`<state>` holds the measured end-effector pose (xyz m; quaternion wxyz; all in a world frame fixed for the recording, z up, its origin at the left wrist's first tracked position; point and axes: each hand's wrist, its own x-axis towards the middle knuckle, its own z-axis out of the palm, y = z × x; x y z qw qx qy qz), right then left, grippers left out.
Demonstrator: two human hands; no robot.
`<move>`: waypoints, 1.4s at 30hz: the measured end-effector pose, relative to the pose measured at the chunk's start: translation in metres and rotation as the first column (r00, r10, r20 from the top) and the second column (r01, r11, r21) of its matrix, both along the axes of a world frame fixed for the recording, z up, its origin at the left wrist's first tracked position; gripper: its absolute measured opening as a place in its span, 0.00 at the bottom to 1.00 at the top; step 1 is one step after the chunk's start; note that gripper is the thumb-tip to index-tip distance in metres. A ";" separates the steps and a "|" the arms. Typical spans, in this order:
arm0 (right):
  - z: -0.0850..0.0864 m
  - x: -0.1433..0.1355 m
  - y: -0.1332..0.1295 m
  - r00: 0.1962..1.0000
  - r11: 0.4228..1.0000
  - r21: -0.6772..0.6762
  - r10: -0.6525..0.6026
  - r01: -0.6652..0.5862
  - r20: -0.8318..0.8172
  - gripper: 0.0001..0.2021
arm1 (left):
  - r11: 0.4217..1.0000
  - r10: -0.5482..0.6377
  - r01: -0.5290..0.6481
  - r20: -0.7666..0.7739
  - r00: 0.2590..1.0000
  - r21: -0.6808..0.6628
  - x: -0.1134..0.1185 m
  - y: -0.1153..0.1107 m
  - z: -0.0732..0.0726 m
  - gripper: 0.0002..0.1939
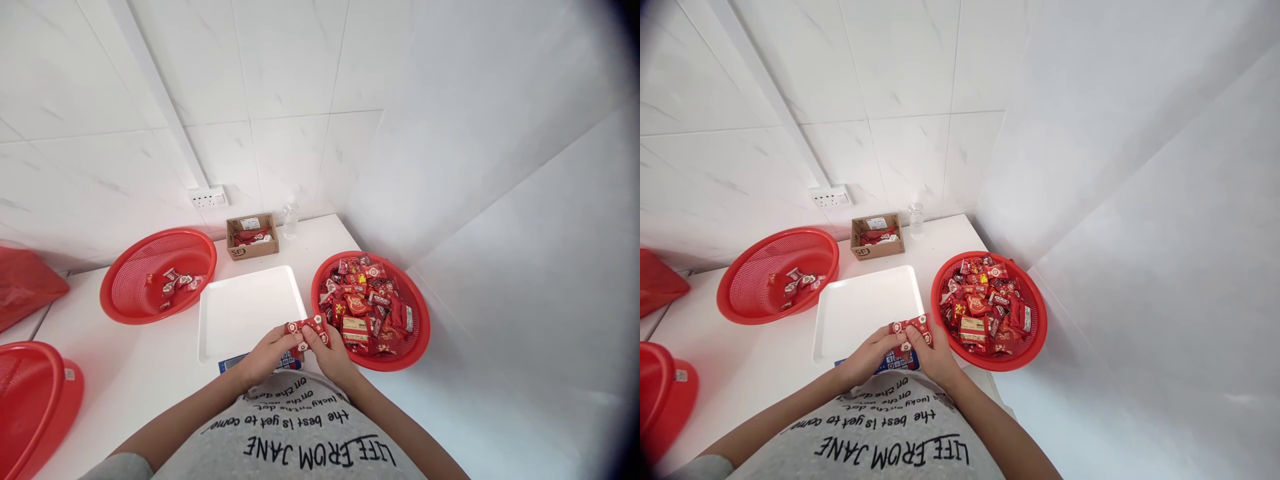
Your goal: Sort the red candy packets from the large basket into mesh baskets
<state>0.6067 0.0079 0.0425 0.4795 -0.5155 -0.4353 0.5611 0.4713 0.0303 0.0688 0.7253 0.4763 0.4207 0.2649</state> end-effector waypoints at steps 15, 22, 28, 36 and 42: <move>0.000 0.003 0.000 0.997 0.996 0.052 0.079 -0.079 0.001 0.20 | 0.992 -0.027 0.037 -0.089 0.996 0.124 0.001 0.000 0.004 0.13; -0.001 0.003 -0.003 0.994 0.992 0.077 0.101 -0.097 -0.051 0.18 | 0.987 -0.069 0.086 -0.123 0.990 0.137 0.001 -0.001 0.003 0.11; -0.001 0.005 -0.003 0.995 0.989 0.107 0.101 -0.098 -0.018 0.18 | 0.987 -0.078 0.091 -0.100 0.992 0.131 0.002 -0.001 0.002 0.10; 0.003 0.007 -0.001 0.992 0.975 0.182 0.128 -0.130 0.021 0.18 | 0.991 -0.070 0.083 -0.119 0.991 0.108 0.002 -0.001 0.003 0.09; 0.004 0.006 0.001 0.991 0.975 0.174 0.133 -0.136 0.027 0.20 | 0.990 -0.057 0.071 -0.110 0.992 0.124 0.004 0.001 0.005 0.08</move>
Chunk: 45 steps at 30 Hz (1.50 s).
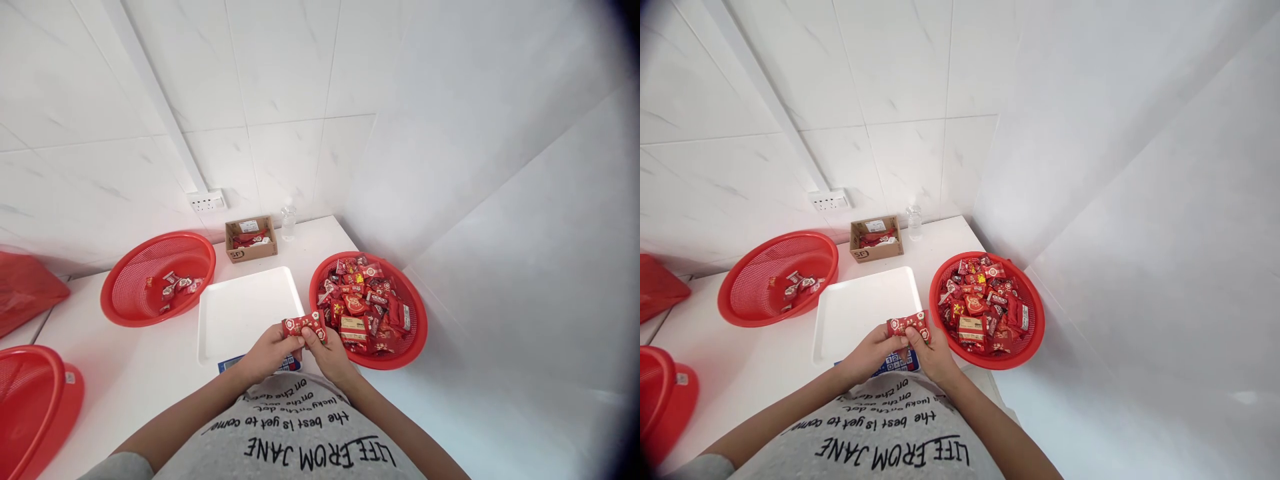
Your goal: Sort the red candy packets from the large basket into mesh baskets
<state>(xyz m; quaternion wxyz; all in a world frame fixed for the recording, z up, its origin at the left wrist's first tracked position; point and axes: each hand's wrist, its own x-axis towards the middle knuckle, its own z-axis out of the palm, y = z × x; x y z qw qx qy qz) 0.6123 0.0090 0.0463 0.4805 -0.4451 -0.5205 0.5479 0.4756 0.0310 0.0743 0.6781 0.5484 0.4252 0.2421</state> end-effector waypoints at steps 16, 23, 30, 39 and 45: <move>0.007 0.009 0.008 0.996 0.999 -0.041 0.024 -0.021 0.090 0.11 | 0.995 0.057 -0.058 -0.012 0.998 -0.075 0.001 0.000 -0.005 0.10; 0.008 0.009 0.007 0.998 0.996 -0.087 0.024 -0.019 0.050 0.10 | 0.996 0.013 -0.008 0.059 0.998 -0.084 0.002 0.002 0.001 0.10; 0.012 0.007 0.005 0.995 0.997 -0.068 0.051 -0.046 0.084 0.11 | 0.987 0.107 -0.098 0.069 0.992 -0.130 0.001 0.002 0.003 0.13; 0.007 0.006 0.003 0.994 0.992 -0.109 0.067 -0.057 0.086 0.12 | 0.999 0.045 -0.045 -0.013 0.999 -0.002 -0.001 0.005 0.002 0.16; 0.007 0.006 0.002 0.994 0.993 -0.103 0.069 -0.061 0.081 0.11 | 0.996 0.028 -0.025 -0.037 0.999 0.083 -0.005 0.004 -0.002 0.18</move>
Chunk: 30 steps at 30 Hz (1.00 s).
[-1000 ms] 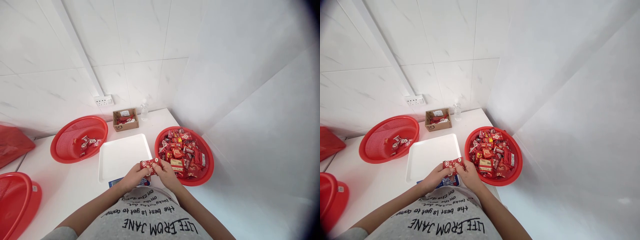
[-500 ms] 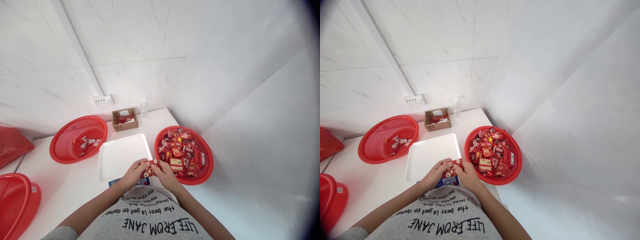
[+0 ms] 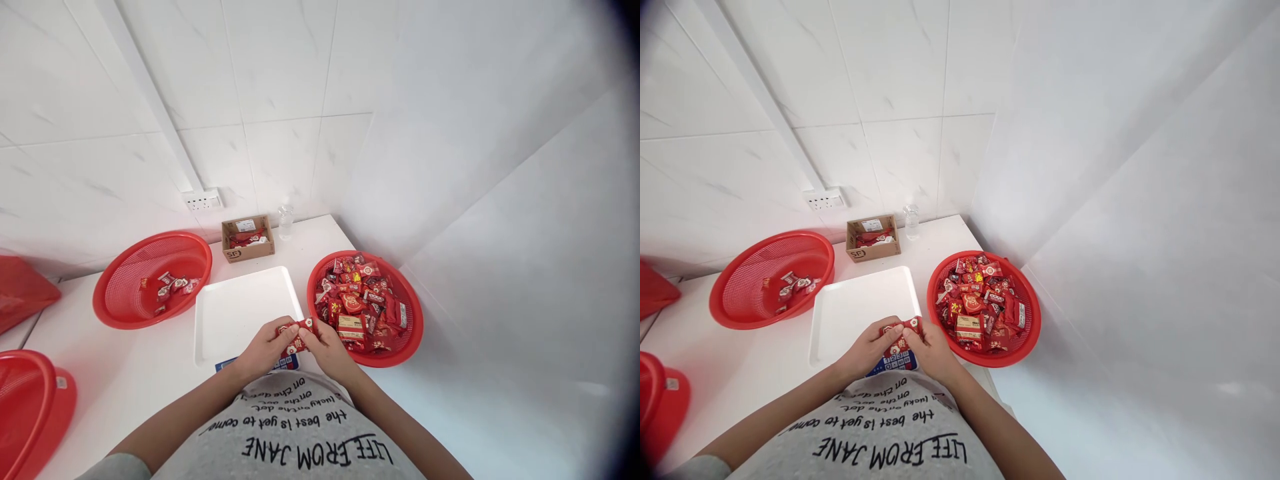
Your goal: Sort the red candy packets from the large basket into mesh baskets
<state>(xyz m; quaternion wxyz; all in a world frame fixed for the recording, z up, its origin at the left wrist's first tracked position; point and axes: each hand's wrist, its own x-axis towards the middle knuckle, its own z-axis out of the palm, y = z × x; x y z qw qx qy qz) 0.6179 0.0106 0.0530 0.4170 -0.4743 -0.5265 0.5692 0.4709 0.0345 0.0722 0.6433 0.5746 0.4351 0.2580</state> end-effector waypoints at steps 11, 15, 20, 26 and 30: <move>-0.007 -0.001 0.003 0.991 0.996 0.077 -0.045 0.036 0.127 0.11 | 0.999 -0.013 0.008 -0.089 0.996 -0.052 -0.001 -0.003 -0.011 0.21; -0.008 -0.003 0.004 0.997 0.998 0.055 -0.026 0.022 0.077 0.10 | 0.996 -0.041 0.036 -0.062 0.997 -0.077 0.000 -0.001 -0.009 0.22; -0.006 -0.002 0.003 0.999 0.997 0.076 -0.021 0.018 0.046 0.11 | 0.998 -0.032 0.028 -0.061 0.998 -0.057 0.000 -0.002 -0.008 0.22; -0.017 0.005 0.007 1.000 0.999 0.036 0.014 -0.015 0.009 0.16 | 0.984 0.135 -0.138 -0.035 0.990 -0.116 -0.001 0.000 -0.020 0.21; -0.037 0.035 0.015 0.978 0.991 0.024 -0.130 0.128 0.160 0.15 | 0.930 0.318 -0.319 -0.036 0.947 -0.182 -0.020 0.016 -0.033 0.24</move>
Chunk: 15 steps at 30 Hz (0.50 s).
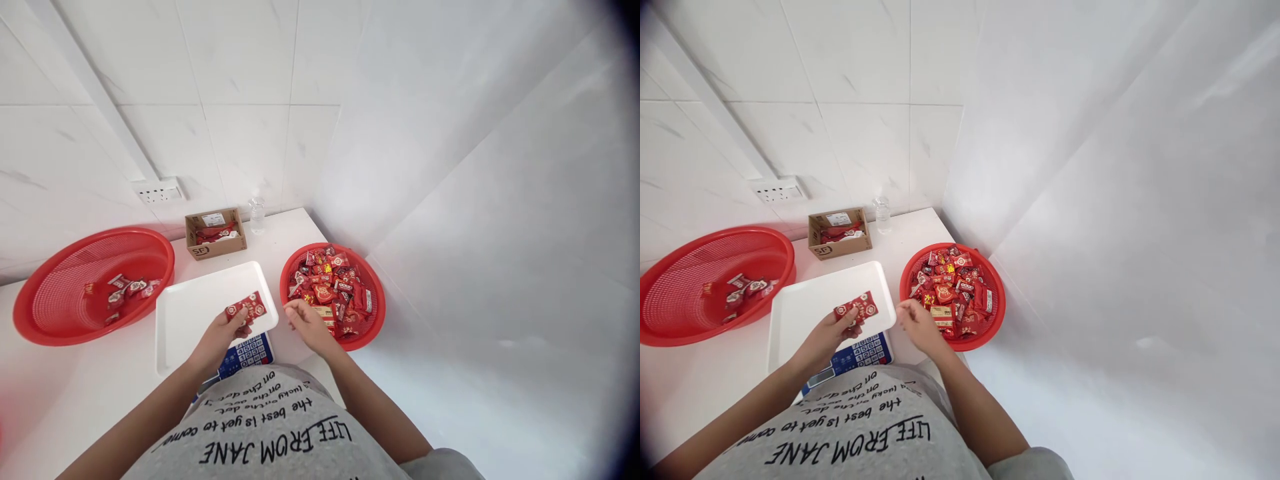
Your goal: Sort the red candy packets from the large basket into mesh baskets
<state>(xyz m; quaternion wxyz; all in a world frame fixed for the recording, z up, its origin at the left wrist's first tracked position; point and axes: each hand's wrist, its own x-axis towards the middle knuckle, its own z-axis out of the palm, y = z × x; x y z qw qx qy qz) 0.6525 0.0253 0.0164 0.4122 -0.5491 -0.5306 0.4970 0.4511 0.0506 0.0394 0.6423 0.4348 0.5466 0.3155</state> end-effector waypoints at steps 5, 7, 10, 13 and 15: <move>-0.021 0.059 0.012 0.833 0.971 0.019 -0.213 0.237 0.510 0.14 | 0.996 -0.044 0.070 -0.352 0.935 0.061 -0.044 0.020 -0.022 0.27; -0.029 0.077 0.018 0.715 0.965 0.050 -0.224 0.256 0.663 0.17 | 0.983 0.027 0.089 -0.602 0.798 0.163 -0.058 0.026 -0.033 0.31; -0.038 0.086 0.028 0.604 0.968 -0.005 -0.151 0.249 0.783 0.21 | 0.913 0.134 0.243 -0.804 0.579 0.327 -0.069 0.028 -0.050 0.33; -0.045 0.079 0.036 0.524 0.975 -0.085 -0.037 0.207 0.851 0.23 | 0.817 0.091 0.458 -0.862 0.498 0.351 -0.067 0.023 -0.062 0.28; -0.046 0.072 0.039 0.492 0.978 -0.105 0.002 0.181 0.871 0.21 | 0.774 0.041 0.552 -0.895 0.444 0.310 -0.062 0.018 -0.067 0.24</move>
